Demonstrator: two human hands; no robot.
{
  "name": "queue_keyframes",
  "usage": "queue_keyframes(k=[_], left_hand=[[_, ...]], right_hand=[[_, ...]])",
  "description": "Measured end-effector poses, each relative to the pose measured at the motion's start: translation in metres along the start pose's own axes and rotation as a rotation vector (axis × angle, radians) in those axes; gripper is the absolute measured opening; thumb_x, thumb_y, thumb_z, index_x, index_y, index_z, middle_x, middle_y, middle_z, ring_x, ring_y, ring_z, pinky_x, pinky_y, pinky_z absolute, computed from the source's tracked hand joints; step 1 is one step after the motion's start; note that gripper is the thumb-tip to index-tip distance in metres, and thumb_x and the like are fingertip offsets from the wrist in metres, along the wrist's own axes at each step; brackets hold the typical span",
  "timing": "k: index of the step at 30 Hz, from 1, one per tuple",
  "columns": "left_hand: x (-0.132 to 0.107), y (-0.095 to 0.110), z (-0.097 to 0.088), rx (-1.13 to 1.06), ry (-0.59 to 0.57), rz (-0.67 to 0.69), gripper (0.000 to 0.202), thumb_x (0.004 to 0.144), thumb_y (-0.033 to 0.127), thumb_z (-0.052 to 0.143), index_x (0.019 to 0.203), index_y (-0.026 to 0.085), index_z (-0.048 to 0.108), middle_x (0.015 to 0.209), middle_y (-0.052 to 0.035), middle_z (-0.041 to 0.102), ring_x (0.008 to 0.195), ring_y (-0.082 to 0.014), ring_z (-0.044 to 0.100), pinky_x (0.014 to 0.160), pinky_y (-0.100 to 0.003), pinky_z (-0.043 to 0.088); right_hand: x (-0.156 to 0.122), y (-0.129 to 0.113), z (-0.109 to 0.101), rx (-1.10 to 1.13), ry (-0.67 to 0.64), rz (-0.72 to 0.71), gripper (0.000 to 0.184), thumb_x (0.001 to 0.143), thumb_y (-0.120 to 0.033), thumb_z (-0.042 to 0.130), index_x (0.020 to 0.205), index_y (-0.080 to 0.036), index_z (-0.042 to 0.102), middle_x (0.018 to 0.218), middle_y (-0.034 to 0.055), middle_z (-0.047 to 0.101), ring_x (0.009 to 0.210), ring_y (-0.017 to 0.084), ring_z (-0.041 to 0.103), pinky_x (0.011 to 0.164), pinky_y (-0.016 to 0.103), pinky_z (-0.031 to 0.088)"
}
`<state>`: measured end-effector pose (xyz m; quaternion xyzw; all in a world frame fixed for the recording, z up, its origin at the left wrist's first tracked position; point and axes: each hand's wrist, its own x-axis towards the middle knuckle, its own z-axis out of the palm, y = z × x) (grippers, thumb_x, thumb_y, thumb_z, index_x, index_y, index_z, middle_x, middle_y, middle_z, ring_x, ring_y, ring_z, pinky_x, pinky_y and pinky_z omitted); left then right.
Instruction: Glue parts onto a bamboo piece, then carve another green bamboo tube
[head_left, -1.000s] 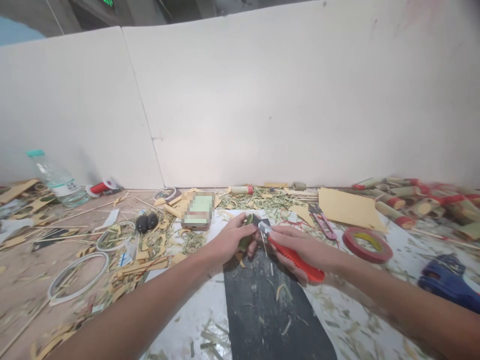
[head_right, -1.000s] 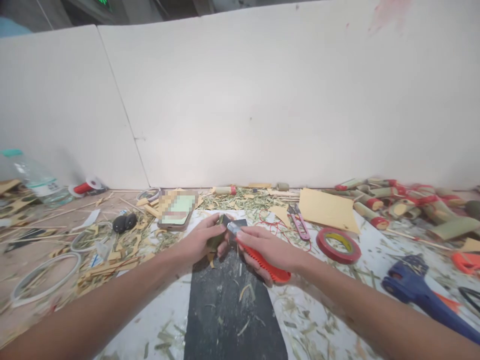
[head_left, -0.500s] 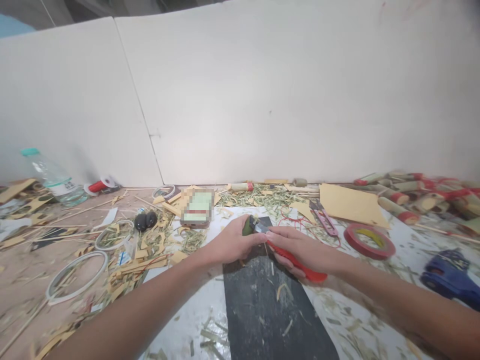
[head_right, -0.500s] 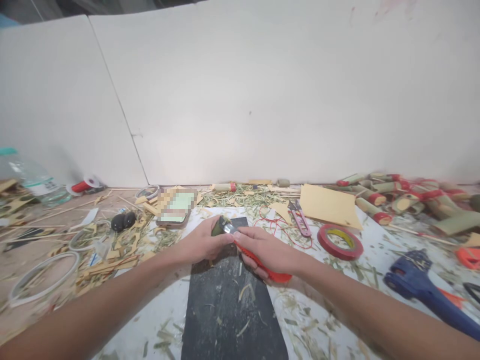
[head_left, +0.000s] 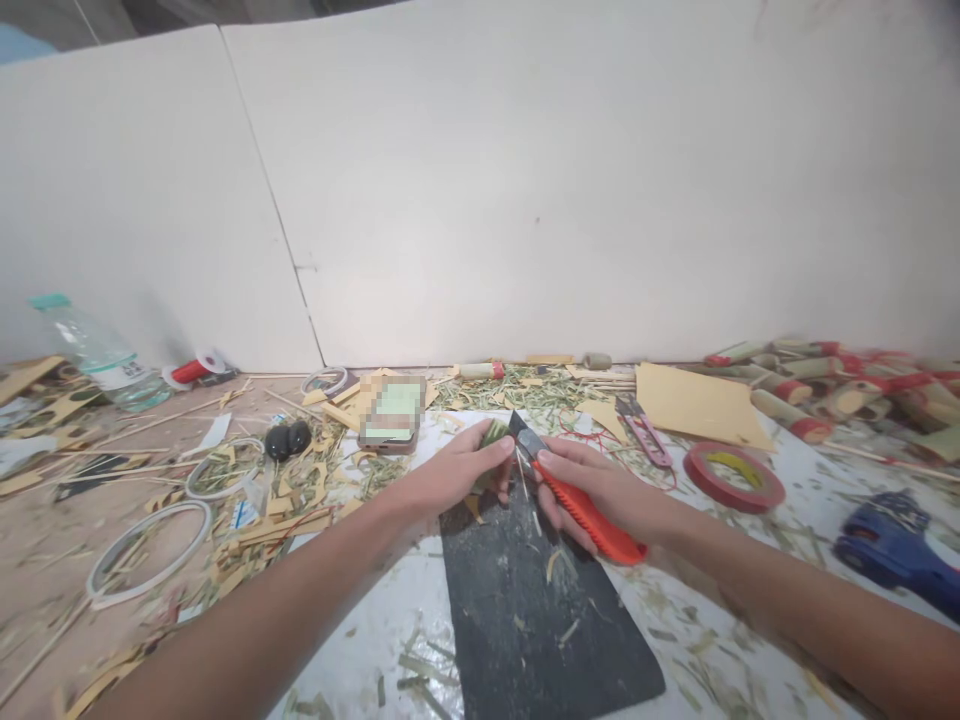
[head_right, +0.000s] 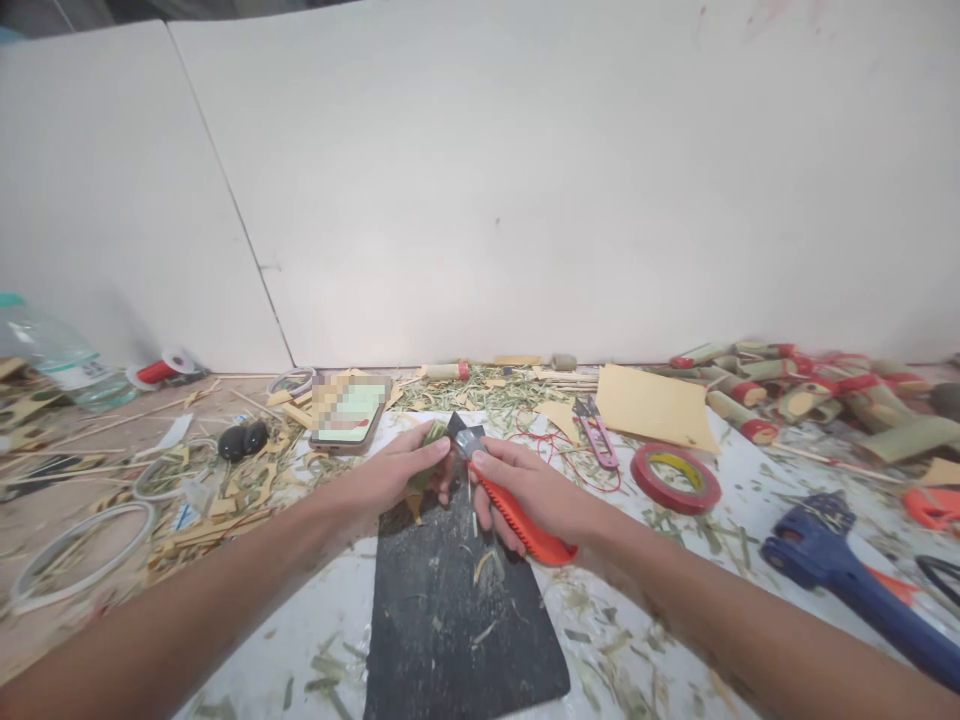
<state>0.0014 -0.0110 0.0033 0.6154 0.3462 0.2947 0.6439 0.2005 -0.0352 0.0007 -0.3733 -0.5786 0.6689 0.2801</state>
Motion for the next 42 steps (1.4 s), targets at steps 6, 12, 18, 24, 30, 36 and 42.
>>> queue_keyframes(k=[6, 12, 18, 24, 30, 36, 42], left_hand=[[-0.001, -0.004, -0.004, -0.064, -0.119, 0.056, 0.029, 0.083, 0.044, 0.060, 0.087, 0.017, 0.054, 0.069, 0.0002, 0.052, 0.061, -0.0111, 0.051, 0.060, -0.025, 0.042], [-0.005, -0.004, -0.001, 0.168, -0.140, 0.042, 0.054, 0.076, 0.043, 0.069, 0.119, 0.019, 0.046, 0.068, 0.0027, 0.052, 0.053, -0.0089, 0.045, 0.048, -0.021, 0.036], [-0.002, -0.009, 0.004, 0.281, -0.046, 0.072, 0.043, 0.081, 0.053, 0.059, 0.102, 0.017, 0.048, 0.056, 0.0060, 0.047, 0.046, -0.0084, 0.041, 0.043, -0.020, 0.033], [0.002, -0.009, 0.009, 0.327, 0.079, 0.069, 0.037, 0.081, 0.053, 0.057, 0.086, 0.018, 0.047, 0.058, 0.0060, 0.046, 0.045, -0.0071, 0.042, 0.042, -0.018, 0.032], [0.003, -0.010, 0.008, 0.110, 0.031, 0.044, 0.040, 0.084, 0.059, 0.051, 0.088, 0.019, 0.044, 0.053, 0.0070, 0.046, 0.041, -0.0085, 0.046, 0.043, -0.020, 0.039], [0.009, -0.020, 0.002, -0.109, 0.195, 0.161, 0.046, 0.083, 0.060, 0.052, 0.089, 0.015, 0.061, 0.071, -0.0017, 0.056, 0.061, -0.0112, 0.054, 0.055, -0.022, 0.044], [0.005, -0.014, 0.003, -0.076, 0.246, 0.223, 0.043, 0.084, 0.057, 0.052, 0.088, 0.016, 0.065, 0.101, -0.0084, 0.064, 0.076, -0.0153, 0.057, 0.062, -0.024, 0.046]], right_hand=[[-0.004, -0.002, 0.000, 0.020, -0.085, 0.008, 0.038, 0.091, -0.056, 0.044, 0.077, -0.020, 0.045, 0.040, -0.0095, 0.042, 0.027, 0.005, 0.034, 0.029, 0.015, 0.033], [0.000, -0.006, 0.003, -0.127, -0.156, 0.107, 0.046, 0.089, -0.061, 0.043, 0.068, -0.020, 0.044, 0.039, -0.0089, 0.041, 0.027, 0.005, 0.034, 0.027, 0.015, 0.031], [-0.002, -0.011, 0.006, -0.120, -0.111, 0.178, 0.045, 0.088, -0.060, 0.043, 0.065, -0.021, 0.040, 0.038, -0.0092, 0.038, 0.027, 0.006, 0.033, 0.026, 0.016, 0.032], [-0.001, -0.001, 0.008, -0.023, 0.019, 0.102, 0.042, 0.088, -0.059, 0.045, 0.070, -0.021, 0.042, 0.040, -0.0094, 0.040, 0.027, 0.006, 0.034, 0.026, 0.016, 0.032], [0.000, 0.003, 0.007, 0.134, 0.098, 0.074, 0.039, 0.088, -0.058, 0.045, 0.074, -0.022, 0.044, 0.041, -0.0099, 0.040, 0.026, 0.006, 0.032, 0.026, 0.017, 0.032], [-0.002, 0.002, 0.003, 0.172, 0.010, 0.112, 0.039, 0.089, -0.055, 0.043, 0.070, -0.021, 0.045, 0.041, -0.0084, 0.042, 0.027, 0.007, 0.033, 0.025, 0.016, 0.032], [-0.002, 0.003, 0.003, 0.177, -0.008, 0.126, 0.039, 0.089, -0.056, 0.043, 0.072, -0.021, 0.045, 0.040, -0.0091, 0.041, 0.026, 0.007, 0.033, 0.026, 0.016, 0.034]])
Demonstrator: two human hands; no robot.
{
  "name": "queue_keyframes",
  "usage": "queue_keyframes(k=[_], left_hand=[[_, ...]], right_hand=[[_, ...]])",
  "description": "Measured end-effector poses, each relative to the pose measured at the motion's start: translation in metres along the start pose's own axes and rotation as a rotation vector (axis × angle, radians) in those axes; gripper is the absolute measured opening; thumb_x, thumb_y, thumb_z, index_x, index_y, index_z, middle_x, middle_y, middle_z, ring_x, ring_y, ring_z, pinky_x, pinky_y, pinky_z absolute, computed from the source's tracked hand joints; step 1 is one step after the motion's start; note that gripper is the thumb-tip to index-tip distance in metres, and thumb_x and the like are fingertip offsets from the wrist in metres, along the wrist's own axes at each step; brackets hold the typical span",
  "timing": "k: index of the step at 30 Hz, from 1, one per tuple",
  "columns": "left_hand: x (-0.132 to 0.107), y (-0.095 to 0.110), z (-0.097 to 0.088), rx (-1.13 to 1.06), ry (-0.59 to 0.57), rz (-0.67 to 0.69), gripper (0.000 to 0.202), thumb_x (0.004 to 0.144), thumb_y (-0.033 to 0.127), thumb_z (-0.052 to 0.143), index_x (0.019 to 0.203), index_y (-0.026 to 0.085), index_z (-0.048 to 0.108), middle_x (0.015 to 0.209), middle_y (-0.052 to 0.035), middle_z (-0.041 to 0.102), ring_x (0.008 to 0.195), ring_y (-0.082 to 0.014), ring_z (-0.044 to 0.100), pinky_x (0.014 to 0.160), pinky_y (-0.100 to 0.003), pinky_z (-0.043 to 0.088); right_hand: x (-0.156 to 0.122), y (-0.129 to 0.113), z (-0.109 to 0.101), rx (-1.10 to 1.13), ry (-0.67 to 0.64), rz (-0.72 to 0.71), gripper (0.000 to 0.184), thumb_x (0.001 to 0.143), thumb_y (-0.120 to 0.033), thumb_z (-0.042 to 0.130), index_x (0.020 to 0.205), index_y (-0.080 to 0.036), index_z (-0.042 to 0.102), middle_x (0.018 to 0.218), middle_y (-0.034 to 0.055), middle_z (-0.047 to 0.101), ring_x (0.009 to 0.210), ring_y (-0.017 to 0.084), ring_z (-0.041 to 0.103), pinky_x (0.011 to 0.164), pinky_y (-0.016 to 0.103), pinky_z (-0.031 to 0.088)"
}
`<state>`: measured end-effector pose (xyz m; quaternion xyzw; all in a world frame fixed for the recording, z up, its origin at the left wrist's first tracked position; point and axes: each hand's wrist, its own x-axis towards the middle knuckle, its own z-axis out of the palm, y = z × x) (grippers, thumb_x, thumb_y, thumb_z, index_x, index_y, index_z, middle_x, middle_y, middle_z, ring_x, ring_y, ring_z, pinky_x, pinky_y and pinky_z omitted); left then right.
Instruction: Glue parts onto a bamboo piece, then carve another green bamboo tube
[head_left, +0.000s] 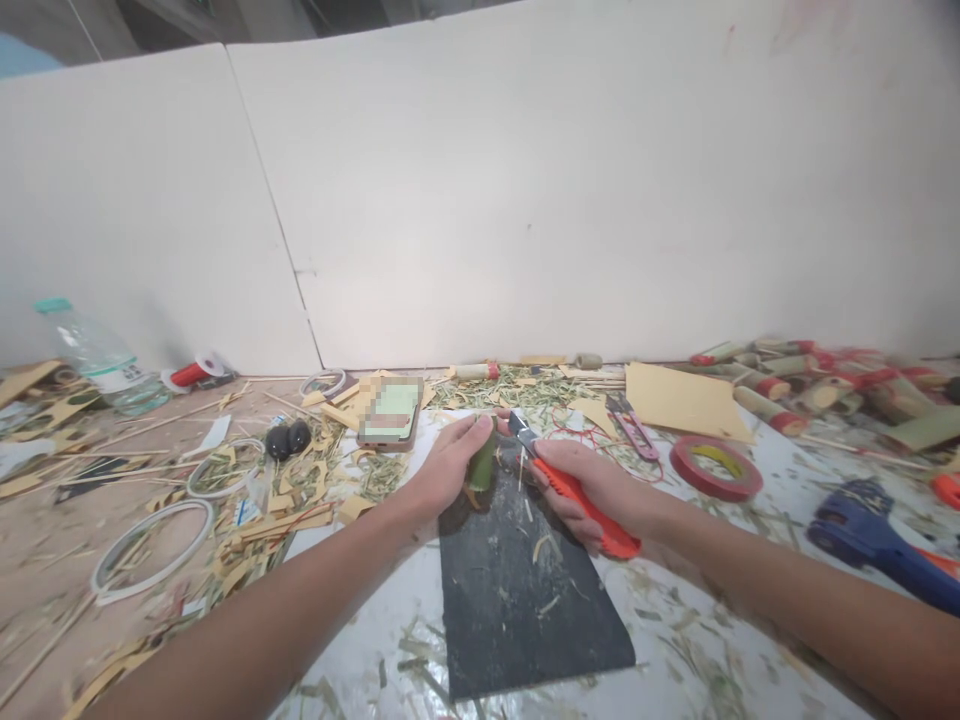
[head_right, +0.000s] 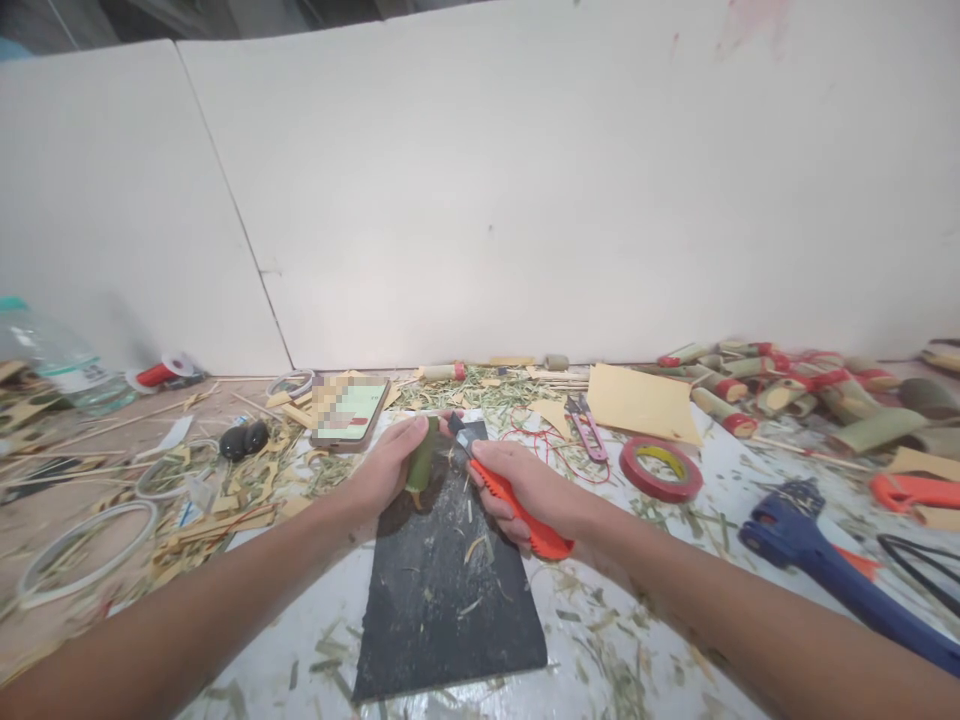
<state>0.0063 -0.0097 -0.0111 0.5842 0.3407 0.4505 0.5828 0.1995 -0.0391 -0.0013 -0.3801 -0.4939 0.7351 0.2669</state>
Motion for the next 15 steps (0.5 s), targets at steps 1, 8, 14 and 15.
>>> queue_keyframes(k=[1, 8, 14, 15], left_hand=[[-0.001, 0.002, 0.001, 0.017, -0.001, 0.006, 0.042, 0.084, 0.056, 0.052, 0.088, 0.016, 0.065, 0.110, -0.0091, 0.062, 0.080, -0.0158, 0.058, 0.064, -0.024, 0.047], [0.001, -0.003, 0.003, -0.124, 0.072, 0.008, 0.042, 0.083, 0.057, 0.054, 0.096, 0.017, 0.061, 0.100, -0.0091, 0.066, 0.093, -0.0199, 0.062, 0.076, -0.029, 0.049], [0.002, -0.002, 0.005, -0.324, -0.006, -0.084, 0.038, 0.082, 0.048, 0.059, 0.104, 0.018, 0.049, 0.071, 0.0010, 0.058, 0.050, -0.0103, 0.054, 0.047, -0.024, 0.045], [0.000, 0.000, 0.005, -0.300, -0.044, -0.101, 0.038, 0.083, 0.044, 0.060, 0.110, 0.020, 0.047, 0.068, 0.0040, 0.053, 0.046, -0.0080, 0.049, 0.043, -0.020, 0.040]], right_hand=[[0.000, 0.000, 0.000, 0.004, 0.001, 0.005, 0.039, 0.089, -0.057, 0.043, 0.073, -0.022, 0.045, 0.040, -0.0091, 0.041, 0.026, 0.007, 0.033, 0.026, 0.016, 0.035], [-0.003, -0.003, 0.001, 0.032, 0.009, 0.055, 0.041, 0.089, -0.057, 0.042, 0.070, -0.021, 0.046, 0.041, -0.0088, 0.040, 0.027, 0.007, 0.032, 0.026, 0.017, 0.035], [-0.003, -0.004, 0.002, 0.016, 0.003, 0.030, 0.040, 0.091, -0.055, 0.040, 0.070, -0.021, 0.047, 0.041, -0.0083, 0.041, 0.027, 0.007, 0.033, 0.026, 0.017, 0.034], [-0.003, -0.004, 0.002, 0.009, -0.005, 0.022, 0.041, 0.091, -0.054, 0.040, 0.069, -0.021, 0.046, 0.040, -0.0082, 0.041, 0.027, 0.007, 0.033, 0.026, 0.017, 0.035]])
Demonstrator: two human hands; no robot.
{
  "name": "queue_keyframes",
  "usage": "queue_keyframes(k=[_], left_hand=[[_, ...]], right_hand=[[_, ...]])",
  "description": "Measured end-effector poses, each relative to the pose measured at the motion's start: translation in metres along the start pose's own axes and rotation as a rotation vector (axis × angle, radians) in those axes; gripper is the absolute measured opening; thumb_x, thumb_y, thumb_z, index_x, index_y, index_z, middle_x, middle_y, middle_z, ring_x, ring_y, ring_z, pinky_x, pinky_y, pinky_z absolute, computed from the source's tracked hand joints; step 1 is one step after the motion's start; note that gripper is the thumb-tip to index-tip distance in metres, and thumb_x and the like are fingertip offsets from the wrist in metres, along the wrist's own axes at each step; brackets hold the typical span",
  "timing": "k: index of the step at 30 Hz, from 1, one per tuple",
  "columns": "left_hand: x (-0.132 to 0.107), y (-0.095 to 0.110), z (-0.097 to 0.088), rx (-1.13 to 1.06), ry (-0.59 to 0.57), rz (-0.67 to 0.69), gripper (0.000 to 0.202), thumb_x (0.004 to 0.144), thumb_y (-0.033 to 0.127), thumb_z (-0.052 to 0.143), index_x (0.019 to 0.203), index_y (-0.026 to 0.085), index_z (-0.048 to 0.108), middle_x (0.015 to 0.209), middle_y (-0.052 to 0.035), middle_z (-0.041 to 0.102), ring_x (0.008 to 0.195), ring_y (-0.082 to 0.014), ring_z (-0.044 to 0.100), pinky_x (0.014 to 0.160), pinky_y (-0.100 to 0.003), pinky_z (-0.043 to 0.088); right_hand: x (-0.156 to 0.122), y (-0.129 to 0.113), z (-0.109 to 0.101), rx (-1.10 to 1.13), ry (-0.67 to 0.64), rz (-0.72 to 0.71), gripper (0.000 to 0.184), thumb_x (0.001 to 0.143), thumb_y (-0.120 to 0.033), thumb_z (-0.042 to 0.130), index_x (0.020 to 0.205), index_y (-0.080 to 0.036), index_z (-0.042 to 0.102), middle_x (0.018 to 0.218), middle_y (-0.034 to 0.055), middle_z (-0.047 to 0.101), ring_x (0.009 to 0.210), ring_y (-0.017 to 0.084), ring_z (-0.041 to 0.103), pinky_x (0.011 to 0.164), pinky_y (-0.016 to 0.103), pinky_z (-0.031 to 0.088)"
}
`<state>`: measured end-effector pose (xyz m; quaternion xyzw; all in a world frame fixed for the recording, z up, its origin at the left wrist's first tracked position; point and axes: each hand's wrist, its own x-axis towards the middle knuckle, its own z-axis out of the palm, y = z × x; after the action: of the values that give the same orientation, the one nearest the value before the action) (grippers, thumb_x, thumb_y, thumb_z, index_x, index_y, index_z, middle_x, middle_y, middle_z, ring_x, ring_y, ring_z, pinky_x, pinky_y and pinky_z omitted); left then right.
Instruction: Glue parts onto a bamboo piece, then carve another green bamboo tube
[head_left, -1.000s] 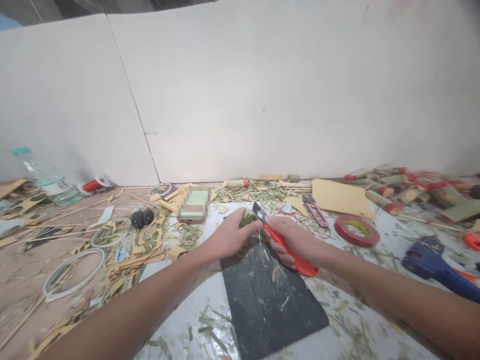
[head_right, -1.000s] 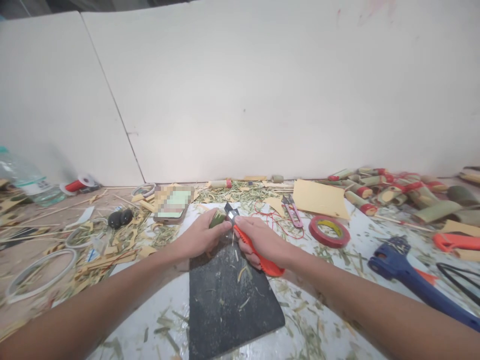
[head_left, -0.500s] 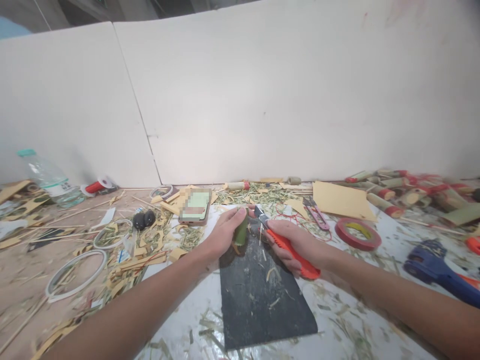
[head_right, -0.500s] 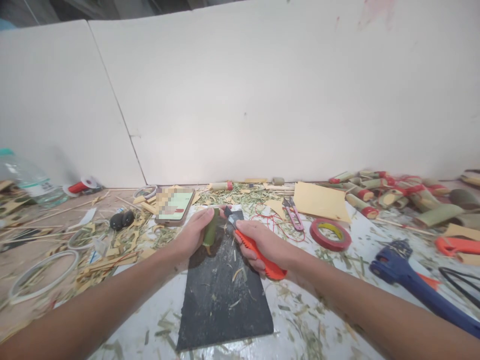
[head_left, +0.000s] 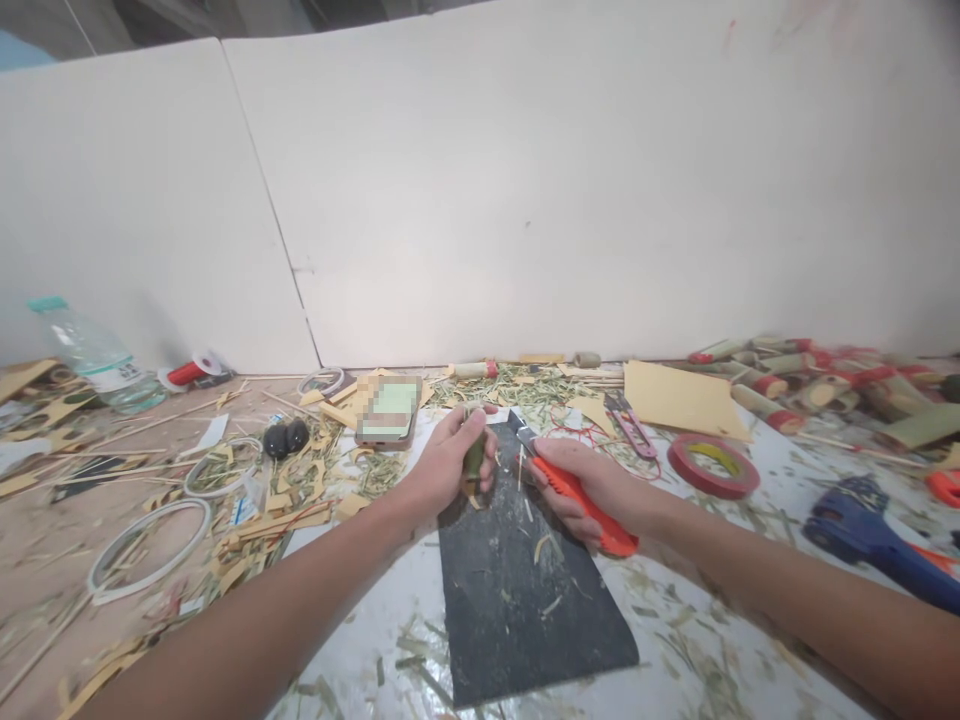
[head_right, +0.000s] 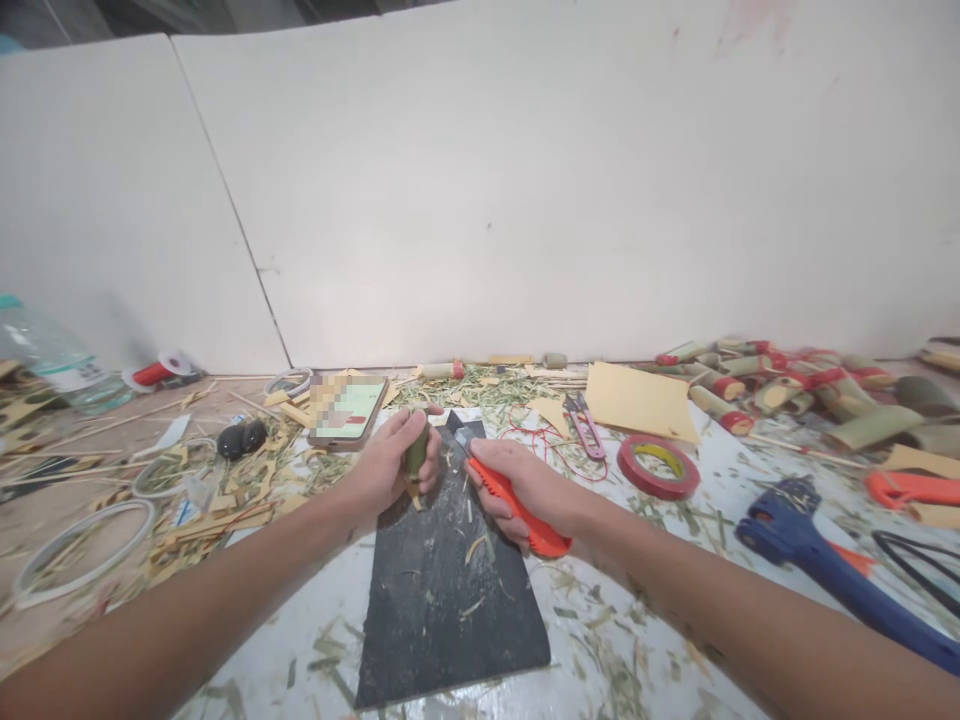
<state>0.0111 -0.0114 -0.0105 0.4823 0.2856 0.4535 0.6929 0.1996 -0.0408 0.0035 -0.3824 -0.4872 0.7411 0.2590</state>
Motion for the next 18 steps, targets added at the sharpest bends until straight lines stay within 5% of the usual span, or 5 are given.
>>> queue_keyframes(k=[4, 7, 11, 18], left_hand=[[-0.009, 0.010, 0.000, 0.162, -0.203, -0.101, 0.065, 0.076, 0.025, 0.067, 0.131, 0.028, 0.032, 0.068, 0.0075, 0.047, 0.046, -0.0044, 0.041, 0.041, -0.016, 0.028], [-0.012, 0.015, 0.000, 0.305, -0.299, -0.143, 0.066, 0.077, 0.032, 0.068, 0.132, 0.026, 0.032, 0.064, 0.0067, 0.047, 0.049, -0.0062, 0.041, 0.043, -0.017, 0.028], [-0.012, 0.015, 0.000, 0.454, -0.287, -0.140, 0.057, 0.082, 0.050, 0.060, 0.126, 0.022, 0.038, 0.054, 0.0083, 0.041, 0.045, -0.0063, 0.033, 0.042, -0.018, 0.026], [-0.010, 0.011, 0.003, 0.627, -0.206, -0.113, 0.046, 0.082, 0.054, 0.057, 0.112, 0.021, 0.045, 0.050, 0.0096, 0.039, 0.043, -0.0075, 0.034, 0.039, -0.018, 0.027]], right_hand=[[0.000, 0.002, -0.002, -0.060, -0.055, -0.035, 0.041, 0.091, -0.054, 0.042, 0.069, -0.020, 0.047, 0.040, -0.0084, 0.041, 0.027, 0.007, 0.035, 0.027, 0.017, 0.036], [0.000, 0.001, -0.002, -0.144, -0.098, -0.054, 0.043, 0.090, -0.055, 0.044, 0.066, -0.020, 0.044, 0.038, -0.0089, 0.039, 0.027, 0.006, 0.034, 0.028, 0.016, 0.035], [0.000, -0.003, 0.000, -0.221, -0.123, 0.001, 0.044, 0.089, -0.056, 0.046, 0.064, -0.020, 0.041, 0.039, -0.0089, 0.039, 0.027, 0.006, 0.035, 0.027, 0.016, 0.035], [-0.001, -0.007, 0.000, -0.249, -0.112, 0.039, 0.045, 0.089, -0.057, 0.045, 0.064, -0.020, 0.041, 0.039, -0.0089, 0.040, 0.028, 0.006, 0.034, 0.027, 0.017, 0.037]])
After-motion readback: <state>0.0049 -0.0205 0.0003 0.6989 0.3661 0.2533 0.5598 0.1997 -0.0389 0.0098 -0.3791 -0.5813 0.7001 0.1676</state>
